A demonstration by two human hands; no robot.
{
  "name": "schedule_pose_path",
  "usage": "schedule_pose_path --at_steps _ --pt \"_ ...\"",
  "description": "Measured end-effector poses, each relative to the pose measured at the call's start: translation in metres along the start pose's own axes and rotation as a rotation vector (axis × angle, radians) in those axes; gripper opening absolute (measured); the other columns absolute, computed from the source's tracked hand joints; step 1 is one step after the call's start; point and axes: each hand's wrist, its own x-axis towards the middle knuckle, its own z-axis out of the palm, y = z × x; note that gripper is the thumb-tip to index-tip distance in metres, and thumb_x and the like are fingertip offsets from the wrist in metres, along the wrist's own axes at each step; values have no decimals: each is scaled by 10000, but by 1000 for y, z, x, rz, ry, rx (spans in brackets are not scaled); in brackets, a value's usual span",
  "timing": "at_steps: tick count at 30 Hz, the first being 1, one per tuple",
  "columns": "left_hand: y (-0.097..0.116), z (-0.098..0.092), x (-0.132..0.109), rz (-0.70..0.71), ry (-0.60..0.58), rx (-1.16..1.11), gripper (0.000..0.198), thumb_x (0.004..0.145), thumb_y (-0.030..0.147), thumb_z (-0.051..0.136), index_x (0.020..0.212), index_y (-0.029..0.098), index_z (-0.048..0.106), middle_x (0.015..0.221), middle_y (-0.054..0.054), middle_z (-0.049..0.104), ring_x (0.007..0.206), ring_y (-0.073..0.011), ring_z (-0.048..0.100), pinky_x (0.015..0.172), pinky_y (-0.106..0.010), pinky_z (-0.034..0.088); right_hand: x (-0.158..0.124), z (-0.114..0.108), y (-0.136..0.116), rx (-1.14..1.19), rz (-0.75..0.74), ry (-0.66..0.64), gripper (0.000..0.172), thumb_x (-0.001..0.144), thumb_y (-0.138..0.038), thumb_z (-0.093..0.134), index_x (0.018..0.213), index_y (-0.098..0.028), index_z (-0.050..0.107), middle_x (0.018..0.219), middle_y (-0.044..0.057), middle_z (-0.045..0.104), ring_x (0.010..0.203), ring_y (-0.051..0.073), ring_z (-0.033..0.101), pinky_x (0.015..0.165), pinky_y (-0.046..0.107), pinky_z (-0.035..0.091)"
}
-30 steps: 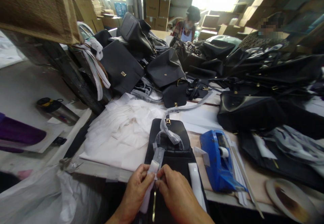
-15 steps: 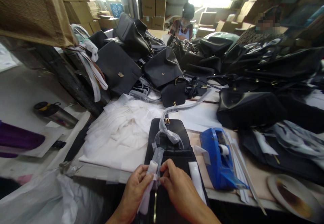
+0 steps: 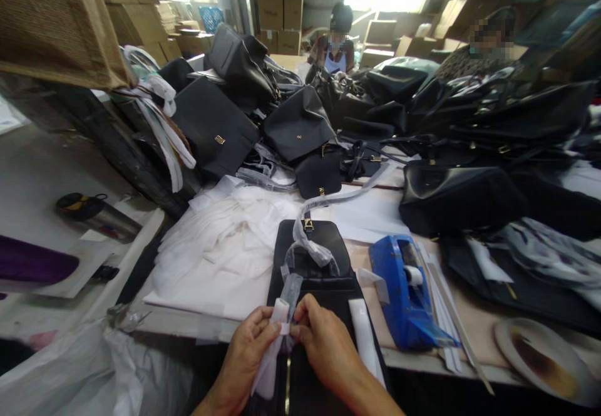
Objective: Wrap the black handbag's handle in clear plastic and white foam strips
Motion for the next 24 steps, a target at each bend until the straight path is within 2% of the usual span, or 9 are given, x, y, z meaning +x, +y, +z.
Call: schedule_pose_path --at_steps 8,13,18,24 --pt "2 -5 1 -22 -36 -69 310 901 294 643 1161 134 585 869 -81 702 673 -137 620 656 -229 448 5 4 2 80 -23 24 133 785 -116 555 839 -233 524 711 -52 652 661 131 598 614 211 319" --pt "10 -4 2 -38 -59 -132 301 881 289 663 1131 126 630 966 -99 693 857 -200 648 756 -270 476 7 10 9 160 -4 48 60 805 -170 583 790 -220 554 665 -54 634 619 126 576 587 210 330" --pt "9 -4 3 -35 -60 -137 317 873 293 675 1139 127 633 979 -99 693 909 -217 651 740 -258 474 3 17 13 175 -40 121 124 842 -192 595 719 -206 588 701 -36 637 675 128 589 639 215 368" --pt "0 -5 1 -22 -28 -116 361 876 320 671 1178 134 600 926 -97 703 802 -200 664 690 -254 473 -8 25 10 162 -86 155 207 903 -150 513 745 -203 636 799 0 622 759 134 600 711 223 393"
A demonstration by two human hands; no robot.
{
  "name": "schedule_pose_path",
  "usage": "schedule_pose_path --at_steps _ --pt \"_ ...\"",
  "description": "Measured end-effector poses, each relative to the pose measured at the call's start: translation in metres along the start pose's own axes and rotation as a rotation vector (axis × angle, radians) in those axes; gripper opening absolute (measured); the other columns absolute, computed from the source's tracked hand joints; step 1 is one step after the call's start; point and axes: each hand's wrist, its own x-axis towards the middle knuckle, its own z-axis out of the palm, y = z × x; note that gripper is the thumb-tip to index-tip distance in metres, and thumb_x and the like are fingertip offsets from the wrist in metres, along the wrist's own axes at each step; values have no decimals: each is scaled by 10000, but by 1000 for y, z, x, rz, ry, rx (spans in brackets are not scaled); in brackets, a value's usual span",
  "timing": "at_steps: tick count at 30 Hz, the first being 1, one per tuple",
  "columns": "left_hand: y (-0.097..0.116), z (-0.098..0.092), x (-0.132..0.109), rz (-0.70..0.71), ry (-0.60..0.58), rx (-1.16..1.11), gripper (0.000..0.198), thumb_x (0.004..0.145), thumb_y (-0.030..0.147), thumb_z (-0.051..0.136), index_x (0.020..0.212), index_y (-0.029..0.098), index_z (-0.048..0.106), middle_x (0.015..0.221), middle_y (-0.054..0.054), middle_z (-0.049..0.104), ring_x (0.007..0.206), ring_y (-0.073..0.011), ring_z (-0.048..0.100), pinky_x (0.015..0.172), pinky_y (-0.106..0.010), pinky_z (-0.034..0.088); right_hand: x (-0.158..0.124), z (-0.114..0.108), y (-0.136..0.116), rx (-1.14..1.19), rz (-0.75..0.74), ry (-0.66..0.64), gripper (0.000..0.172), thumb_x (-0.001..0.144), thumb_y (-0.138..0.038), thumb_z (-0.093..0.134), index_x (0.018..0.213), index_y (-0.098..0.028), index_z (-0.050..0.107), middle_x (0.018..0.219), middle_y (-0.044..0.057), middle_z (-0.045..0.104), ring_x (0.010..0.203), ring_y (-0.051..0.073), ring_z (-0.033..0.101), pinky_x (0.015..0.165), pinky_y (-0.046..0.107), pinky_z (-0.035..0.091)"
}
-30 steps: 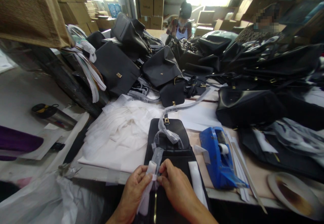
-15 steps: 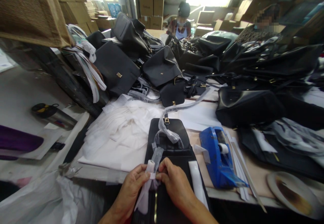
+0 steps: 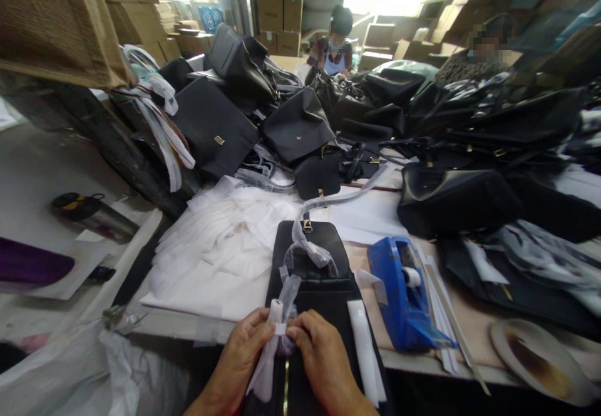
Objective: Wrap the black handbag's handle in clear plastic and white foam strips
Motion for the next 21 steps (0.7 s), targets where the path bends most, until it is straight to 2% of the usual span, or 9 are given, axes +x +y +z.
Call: schedule_pose_path --at_steps 7,14,18,21 --pt "1 6 -3 -3 48 101 413 837 400 709 1144 153 587 858 -73 701 713 -174 645 654 -234 469 -11 2 -5 52 9 -14 211 928 -194 453 755 -190 574 799 25 590 766 159 588 709 245 409" --pt "3 17 -8 30 97 165 410 794 445 740 1056 165 595 850 -62 711 693 -156 636 641 -206 464 -12 0 -7 101 69 -35 232 926 -258 448 761 -188 596 798 36 603 775 174 609 716 247 427" --pt "5 22 -10 71 120 251 374 809 446 717 1033 171 597 907 -75 719 789 -198 662 762 -263 498 -12 0 1 155 96 -67 235 914 -277 468 781 -183 637 803 36 627 783 176 618 711 240 437" --pt "5 22 -9 101 133 378 386 802 473 706 1014 169 599 916 -93 726 840 -240 674 779 -287 505 -12 -2 11 164 65 -121 239 902 -276 480 809 -179 678 826 48 644 797 180 634 715 243 446"
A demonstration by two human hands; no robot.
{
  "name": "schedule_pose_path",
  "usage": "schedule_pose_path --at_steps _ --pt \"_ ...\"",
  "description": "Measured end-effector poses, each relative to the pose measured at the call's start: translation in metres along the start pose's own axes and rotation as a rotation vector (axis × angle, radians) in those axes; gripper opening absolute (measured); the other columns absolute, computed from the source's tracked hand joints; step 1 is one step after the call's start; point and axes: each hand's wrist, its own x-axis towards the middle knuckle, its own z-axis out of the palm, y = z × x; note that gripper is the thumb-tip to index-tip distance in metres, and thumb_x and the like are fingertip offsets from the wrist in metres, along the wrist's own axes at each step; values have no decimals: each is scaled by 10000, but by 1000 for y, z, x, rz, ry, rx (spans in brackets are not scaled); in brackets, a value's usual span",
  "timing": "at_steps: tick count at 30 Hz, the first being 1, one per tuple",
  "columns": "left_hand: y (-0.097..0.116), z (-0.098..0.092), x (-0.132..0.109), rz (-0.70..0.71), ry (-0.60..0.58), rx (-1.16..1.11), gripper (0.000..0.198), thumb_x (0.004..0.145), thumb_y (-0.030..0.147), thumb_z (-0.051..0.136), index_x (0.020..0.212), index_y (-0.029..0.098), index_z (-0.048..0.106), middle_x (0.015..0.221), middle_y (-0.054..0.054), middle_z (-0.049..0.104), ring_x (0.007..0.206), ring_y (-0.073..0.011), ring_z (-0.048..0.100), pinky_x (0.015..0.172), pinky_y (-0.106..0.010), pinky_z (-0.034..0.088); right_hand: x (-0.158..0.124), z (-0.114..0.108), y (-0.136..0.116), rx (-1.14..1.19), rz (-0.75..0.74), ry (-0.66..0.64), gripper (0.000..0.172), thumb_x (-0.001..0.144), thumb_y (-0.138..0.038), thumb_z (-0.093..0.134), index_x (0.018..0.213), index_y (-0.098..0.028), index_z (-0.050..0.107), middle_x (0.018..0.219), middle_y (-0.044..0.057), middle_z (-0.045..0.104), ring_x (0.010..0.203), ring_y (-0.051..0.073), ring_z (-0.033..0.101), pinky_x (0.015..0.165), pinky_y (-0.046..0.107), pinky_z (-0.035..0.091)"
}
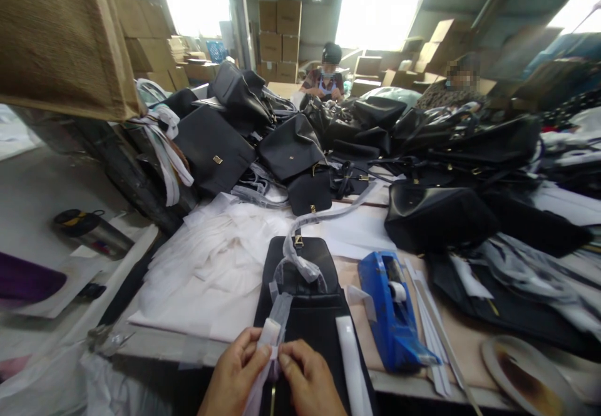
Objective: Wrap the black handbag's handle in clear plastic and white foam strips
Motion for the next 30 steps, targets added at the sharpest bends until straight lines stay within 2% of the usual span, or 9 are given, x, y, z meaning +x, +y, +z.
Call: schedule_pose_path --at_steps 3,6,9,12,18,22,24,28,30 --pt "0 1 0 44 -8 180 375 816 487 678 997 168 599 942 -110 730 875 -264 676 796 -302 511 -2 -4 8 -22 -62 -5 253 898 -268 476 856 -183 711 821 56 651 789 183 647 716 250 456" --pt "4 6 -2 86 48 311 321 857 458 624 1001 174 584 970 -103 728 898 -259 675 820 -302 505 -6 -9 10 -27 -105 16 268 904 -272 463 927 -192 718 860 66 672 826 195 658 751 266 466" --pt "10 11 -7 104 98 364 265 891 419 570 997 177 572 971 -86 724 862 -236 675 806 -296 502 -11 -14 6 -3 -89 5 262 905 -288 476 996 -186 700 966 83 689 943 215 652 844 286 464" --pt "15 14 -11 111 102 398 214 913 378 537 1003 187 572 981 -64 720 853 -212 670 805 -281 495 -13 -13 2 61 -57 -26 253 905 -308 481 998 -188 683 991 80 686 974 217 644 863 288 466" --pt "20 16 -18 167 146 606 205 929 378 499 1014 211 584 946 -48 707 874 -217 662 782 -275 481 -8 1 0 193 -3 21 254 850 -372 544 901 -196 720 857 56 688 779 208 640 711 289 500" --pt "19 18 -18 243 175 777 180 924 336 500 1025 219 591 959 -55 690 926 -234 646 821 -300 460 -6 -1 8 251 37 -19 322 817 -436 586 955 -191 743 877 72 702 691 196 631 585 270 488" --pt "18 16 -16 244 143 741 164 911 315 533 1026 219 599 987 -52 694 949 -232 644 841 -299 458 -6 -7 16 253 59 -17 390 796 -469 614 1046 -193 729 913 85 705 670 194 628 540 263 479" --pt "18 3 -16 164 -5 424 280 914 387 568 1123 202 587 1091 -69 701 992 -226 654 850 -288 486 -10 -22 35 278 140 -50 536 776 -544 639 1169 -181 667 851 73 686 601 172 602 497 262 478" --pt "16 -7 -18 137 17 320 355 948 447 506 1188 191 562 1144 -91 690 1024 -232 651 874 -303 492 -12 -23 41 294 169 -101 555 775 -572 641 1158 -170 661 793 53 666 574 156 590 495 259 484"
